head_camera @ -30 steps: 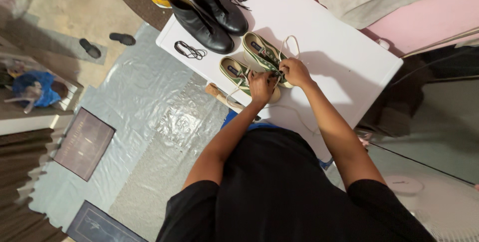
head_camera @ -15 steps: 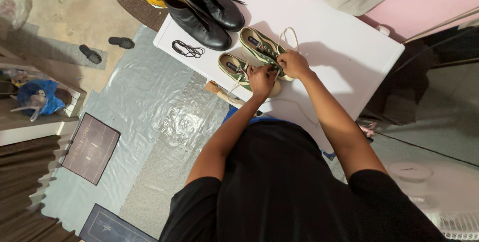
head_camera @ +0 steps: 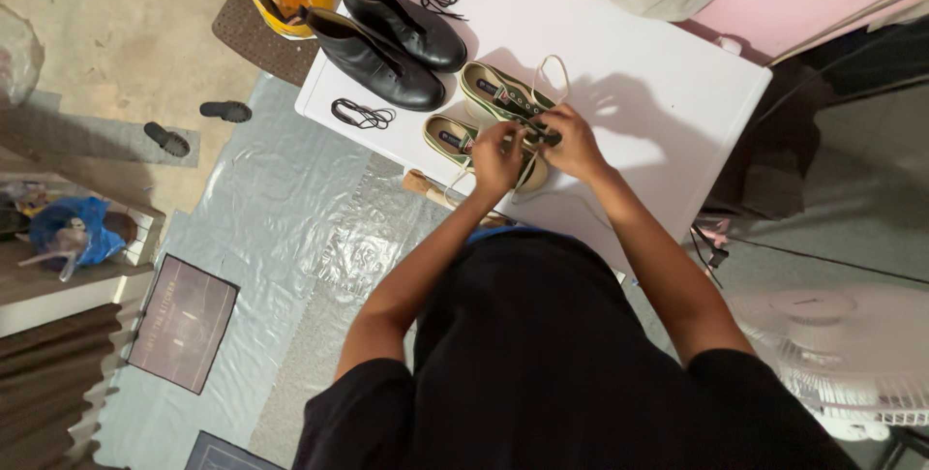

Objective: The person laces a pair of green canvas sneakers with white laces. They thread the laces through the eyelets, pull them tight, and tie a bow on each shoe. The shoes remain on a white surface throughout the process.

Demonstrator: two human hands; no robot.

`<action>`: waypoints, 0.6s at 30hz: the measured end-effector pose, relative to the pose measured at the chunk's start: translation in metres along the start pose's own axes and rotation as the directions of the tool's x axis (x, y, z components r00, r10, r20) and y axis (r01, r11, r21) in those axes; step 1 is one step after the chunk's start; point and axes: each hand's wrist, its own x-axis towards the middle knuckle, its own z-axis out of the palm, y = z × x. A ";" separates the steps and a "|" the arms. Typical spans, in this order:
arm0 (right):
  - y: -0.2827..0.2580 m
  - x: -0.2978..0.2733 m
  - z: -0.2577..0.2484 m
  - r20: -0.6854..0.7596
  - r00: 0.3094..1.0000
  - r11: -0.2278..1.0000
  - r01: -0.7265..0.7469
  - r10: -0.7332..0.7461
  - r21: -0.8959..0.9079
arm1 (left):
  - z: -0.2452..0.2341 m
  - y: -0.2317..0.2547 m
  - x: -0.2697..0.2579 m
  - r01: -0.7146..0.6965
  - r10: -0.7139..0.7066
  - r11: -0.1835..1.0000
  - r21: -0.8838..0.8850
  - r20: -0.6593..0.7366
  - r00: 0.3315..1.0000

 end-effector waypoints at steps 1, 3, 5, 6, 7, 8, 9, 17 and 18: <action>-0.016 0.001 0.000 -0.028 0.996 0.996 0.085 -0.085 0.020 | -0.015 0.013 0.003 -0.061 0.061 0.997 -0.045 -0.005 0.998; -0.048 0.001 0.000 -0.012 0.998 0.997 0.056 -0.055 0.061 | -0.046 0.040 0.007 -0.097 0.101 0.983 -0.155 0.017 0.995; -0.077 -0.002 -0.006 -0.023 1.000 0.993 0.020 -0.018 0.116 | -0.075 0.064 0.011 -0.041 0.066 0.959 -0.279 0.079 0.995; -0.092 -0.004 -0.011 -0.043 0.999 0.989 0.000 0.006 0.150 | -0.086 0.074 0.015 -0.042 0.082 0.914 -0.404 0.082 0.993; -0.106 -0.003 -0.017 -0.060 0.998 0.983 -0.018 0.029 0.184 | -0.095 0.084 0.019 -0.041 0.098 0.853 -0.521 0.081 0.992; -0.119 0.000 -0.026 -0.061 0.998 0.963 -0.017 0.035 0.269 | -0.102 0.093 0.023 -0.039 0.113 0.776 -0.629 0.079 0.990; -0.133 0.002 -0.038 -0.060 0.997 0.936 -0.020 0.044 0.352 | -0.105 0.099 0.028 -0.043 0.154 0.776 -0.629 0.123 0.980; -0.235 0.034 -0.131 -0.078 0.981 0.943 0.190 -0.175 0.273 | -0.088 0.132 0.038 -0.092 0.367 0.863 -0.496 0.492 0.790; -0.241 0.036 -0.135 -0.081 0.984 0.935 0.174 -0.156 0.310 | -0.089 0.134 0.036 -0.089 0.352 0.872 -0.482 0.490 0.797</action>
